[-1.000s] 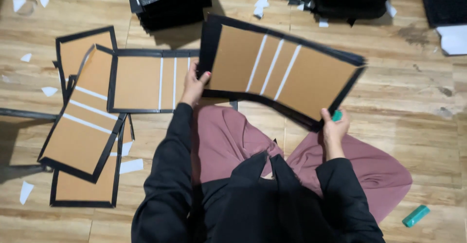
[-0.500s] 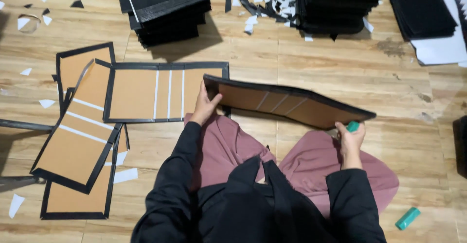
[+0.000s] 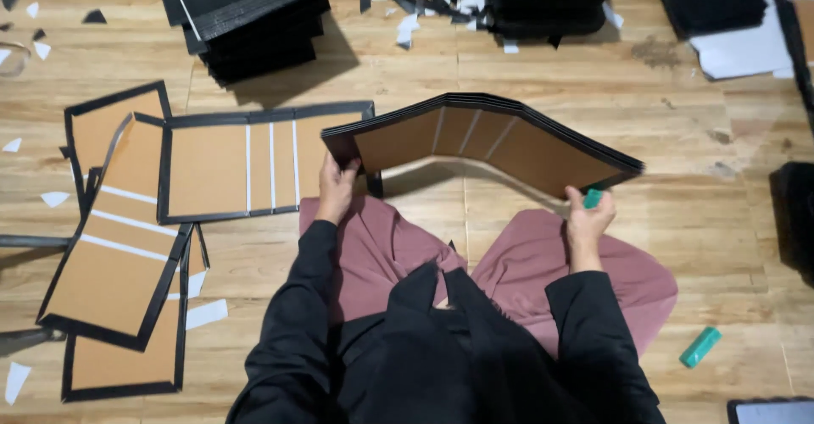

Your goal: Assembling cardboard folders by applying adhesive and folding the components on the floor.

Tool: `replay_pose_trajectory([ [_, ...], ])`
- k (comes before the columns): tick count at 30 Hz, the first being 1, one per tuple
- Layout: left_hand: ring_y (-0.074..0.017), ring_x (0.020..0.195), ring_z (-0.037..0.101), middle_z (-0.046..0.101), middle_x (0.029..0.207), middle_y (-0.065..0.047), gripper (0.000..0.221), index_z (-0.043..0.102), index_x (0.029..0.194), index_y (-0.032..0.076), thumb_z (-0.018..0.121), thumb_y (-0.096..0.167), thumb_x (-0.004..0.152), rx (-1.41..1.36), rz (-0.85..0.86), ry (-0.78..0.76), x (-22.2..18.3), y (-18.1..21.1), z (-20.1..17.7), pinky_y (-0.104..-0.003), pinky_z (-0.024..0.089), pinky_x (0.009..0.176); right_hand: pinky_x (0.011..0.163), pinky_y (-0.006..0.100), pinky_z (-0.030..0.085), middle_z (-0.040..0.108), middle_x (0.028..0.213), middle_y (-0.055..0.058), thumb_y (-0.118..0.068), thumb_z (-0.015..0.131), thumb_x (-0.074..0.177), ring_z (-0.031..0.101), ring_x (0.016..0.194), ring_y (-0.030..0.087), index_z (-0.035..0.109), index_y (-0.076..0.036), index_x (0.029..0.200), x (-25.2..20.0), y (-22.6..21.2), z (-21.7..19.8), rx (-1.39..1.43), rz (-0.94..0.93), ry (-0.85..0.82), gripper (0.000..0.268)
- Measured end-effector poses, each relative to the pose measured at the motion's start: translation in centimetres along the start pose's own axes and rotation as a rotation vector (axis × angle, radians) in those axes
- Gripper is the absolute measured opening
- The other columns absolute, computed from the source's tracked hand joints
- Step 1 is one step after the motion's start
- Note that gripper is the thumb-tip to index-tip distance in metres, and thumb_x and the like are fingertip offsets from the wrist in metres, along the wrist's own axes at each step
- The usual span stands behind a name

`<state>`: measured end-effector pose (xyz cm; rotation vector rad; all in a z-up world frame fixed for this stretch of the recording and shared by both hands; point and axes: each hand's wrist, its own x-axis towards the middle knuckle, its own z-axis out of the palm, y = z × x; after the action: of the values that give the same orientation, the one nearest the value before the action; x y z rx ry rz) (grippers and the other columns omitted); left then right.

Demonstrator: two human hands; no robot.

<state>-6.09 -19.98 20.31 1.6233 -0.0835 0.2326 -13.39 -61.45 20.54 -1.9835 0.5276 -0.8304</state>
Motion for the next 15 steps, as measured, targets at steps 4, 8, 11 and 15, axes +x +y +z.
replay_pose_trajectory([
  [4,-0.0192,0.104,0.053,0.056,0.098,-0.003,0.033,0.048,0.107,0.01,0.058,-0.008,0.08,0.017,0.042,0.01,0.9,-1.7,-1.4,-0.043,0.036,0.099,0.05,0.021,0.036,0.046,0.061,-0.001,0.0,0.076,0.07,0.046,0.051,0.009,0.052,-0.01,0.079,0.2,-2.2,-1.2,0.125,0.021,-0.011,0.027],
  [8,-0.0363,0.102,0.053,0.058,0.097,-0.015,0.028,0.046,0.103,0.006,0.061,0.004,0.079,0.324,-0.081,-0.066,0.4,-2.3,-0.8,-0.052,0.039,0.091,0.08,0.038,0.043,0.055,0.103,0.013,0.009,0.076,0.057,0.055,0.097,0.022,0.048,-0.004,0.117,0.7,8.8,0.5,0.021,0.16,-0.194,0.068],
  [11,-0.0371,0.107,0.051,0.057,0.107,-0.018,0.036,0.042,0.113,0.005,0.058,0.005,0.081,0.324,-0.101,-0.034,0.6,0.1,0.1,-0.05,0.04,0.091,0.089,0.035,0.043,0.056,0.109,0.008,0.008,0.076,0.059,0.051,0.108,0.024,0.049,-0.009,0.119,2.5,10.4,1.3,-0.105,0.188,-0.164,0.068],
  [15,-0.0341,0.1,0.055,0.059,0.101,-0.015,0.034,0.045,0.114,0.007,0.059,0.007,0.082,0.337,-0.071,-0.002,0.7,0.0,0.3,-0.047,0.045,0.085,0.085,0.04,0.042,0.057,0.106,0.012,0.002,0.081,0.06,0.052,0.106,0.027,0.054,-0.007,0.115,2.9,10.2,1.1,-0.146,0.124,-0.102,0.062],
])
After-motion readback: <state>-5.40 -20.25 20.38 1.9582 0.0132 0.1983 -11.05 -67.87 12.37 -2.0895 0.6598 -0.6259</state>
